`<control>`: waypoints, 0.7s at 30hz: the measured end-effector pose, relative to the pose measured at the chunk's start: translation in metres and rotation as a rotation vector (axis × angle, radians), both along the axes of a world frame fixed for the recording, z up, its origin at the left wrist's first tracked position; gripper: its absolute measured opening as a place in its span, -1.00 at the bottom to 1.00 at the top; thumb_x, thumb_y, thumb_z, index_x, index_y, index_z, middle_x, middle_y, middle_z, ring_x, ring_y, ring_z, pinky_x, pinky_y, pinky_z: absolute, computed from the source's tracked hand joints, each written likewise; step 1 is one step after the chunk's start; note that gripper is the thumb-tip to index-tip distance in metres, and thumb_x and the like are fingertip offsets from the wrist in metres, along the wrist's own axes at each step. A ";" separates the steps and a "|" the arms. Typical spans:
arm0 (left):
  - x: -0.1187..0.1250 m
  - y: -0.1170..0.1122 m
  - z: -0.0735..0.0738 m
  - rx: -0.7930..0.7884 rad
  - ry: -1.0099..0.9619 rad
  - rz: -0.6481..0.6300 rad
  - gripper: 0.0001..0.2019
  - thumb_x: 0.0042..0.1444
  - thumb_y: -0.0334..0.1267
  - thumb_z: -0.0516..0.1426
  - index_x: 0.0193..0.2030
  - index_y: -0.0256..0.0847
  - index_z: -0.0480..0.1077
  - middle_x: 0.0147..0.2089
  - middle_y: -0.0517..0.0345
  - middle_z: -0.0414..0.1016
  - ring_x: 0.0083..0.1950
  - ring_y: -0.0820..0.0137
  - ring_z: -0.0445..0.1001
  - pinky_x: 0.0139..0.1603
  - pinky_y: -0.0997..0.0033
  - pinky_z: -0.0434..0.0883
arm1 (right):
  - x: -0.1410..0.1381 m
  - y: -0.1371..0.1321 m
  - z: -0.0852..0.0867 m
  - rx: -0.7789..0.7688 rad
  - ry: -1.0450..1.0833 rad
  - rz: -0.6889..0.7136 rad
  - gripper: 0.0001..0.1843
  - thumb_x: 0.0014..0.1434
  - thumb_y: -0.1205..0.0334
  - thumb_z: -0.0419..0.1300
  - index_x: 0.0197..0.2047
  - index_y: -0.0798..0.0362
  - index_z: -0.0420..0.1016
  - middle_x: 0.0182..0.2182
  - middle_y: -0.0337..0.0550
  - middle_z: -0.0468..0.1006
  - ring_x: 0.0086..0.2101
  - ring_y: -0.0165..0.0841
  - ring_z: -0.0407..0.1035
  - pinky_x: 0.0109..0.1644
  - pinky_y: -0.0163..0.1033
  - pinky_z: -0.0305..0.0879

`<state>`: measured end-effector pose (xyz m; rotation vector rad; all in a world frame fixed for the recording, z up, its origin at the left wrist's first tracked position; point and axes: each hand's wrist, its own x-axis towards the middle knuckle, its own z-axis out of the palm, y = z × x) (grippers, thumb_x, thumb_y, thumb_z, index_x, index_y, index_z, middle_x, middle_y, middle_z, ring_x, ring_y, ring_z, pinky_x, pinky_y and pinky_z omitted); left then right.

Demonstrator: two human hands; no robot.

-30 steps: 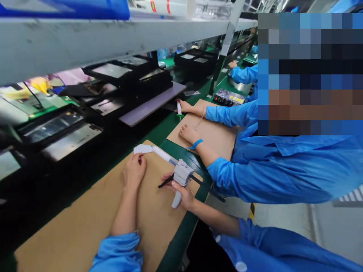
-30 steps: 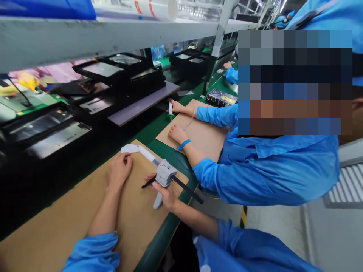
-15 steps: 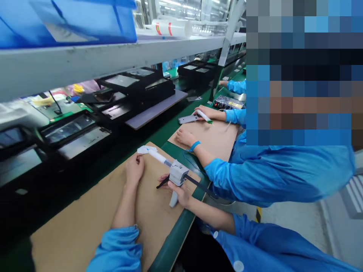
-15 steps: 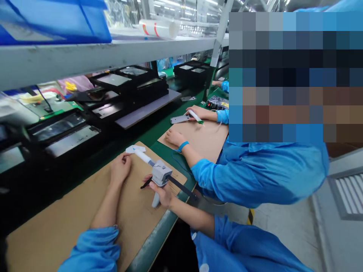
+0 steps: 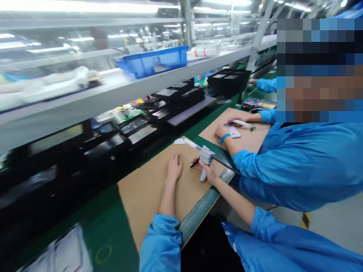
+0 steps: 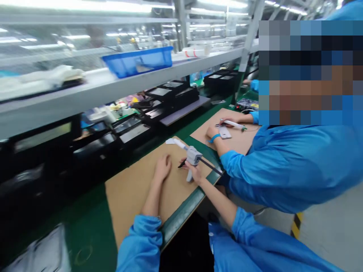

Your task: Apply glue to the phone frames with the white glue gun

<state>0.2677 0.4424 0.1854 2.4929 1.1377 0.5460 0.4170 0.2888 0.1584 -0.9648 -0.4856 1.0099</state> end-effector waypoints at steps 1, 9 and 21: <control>-0.011 -0.018 -0.004 -0.002 0.014 -0.008 -0.54 0.54 -0.38 0.14 0.48 -0.20 0.57 0.56 -0.27 0.59 0.59 0.05 0.57 0.69 0.00 0.46 | 0.000 -0.001 -0.002 -0.007 0.008 -0.006 -0.20 -0.15 -0.37 0.67 0.01 -0.04 0.69 0.04 -0.01 0.78 0.27 0.01 0.66 0.48 0.15 0.66; -0.121 -0.138 -0.011 -0.024 0.139 -0.022 -0.52 0.62 -0.18 0.18 0.57 -0.16 0.54 0.69 -0.24 0.48 0.71 0.02 0.46 0.80 -0.13 0.33 | -0.002 -0.003 -0.012 -0.003 0.080 -0.026 -0.27 -0.12 -0.30 0.62 -0.01 -0.02 0.66 0.08 0.01 0.78 0.30 0.03 0.65 0.55 0.23 0.62; -0.125 -0.173 -0.036 0.128 0.120 0.062 -0.53 0.70 -0.13 0.10 0.61 -0.04 0.51 0.73 -0.20 0.41 0.77 -0.02 0.37 0.82 -0.35 0.28 | -0.007 -0.007 -0.019 0.011 -0.174 0.066 -0.05 -0.03 -0.65 0.54 0.05 0.04 0.70 0.11 0.05 0.78 0.25 0.00 0.65 0.63 0.20 0.49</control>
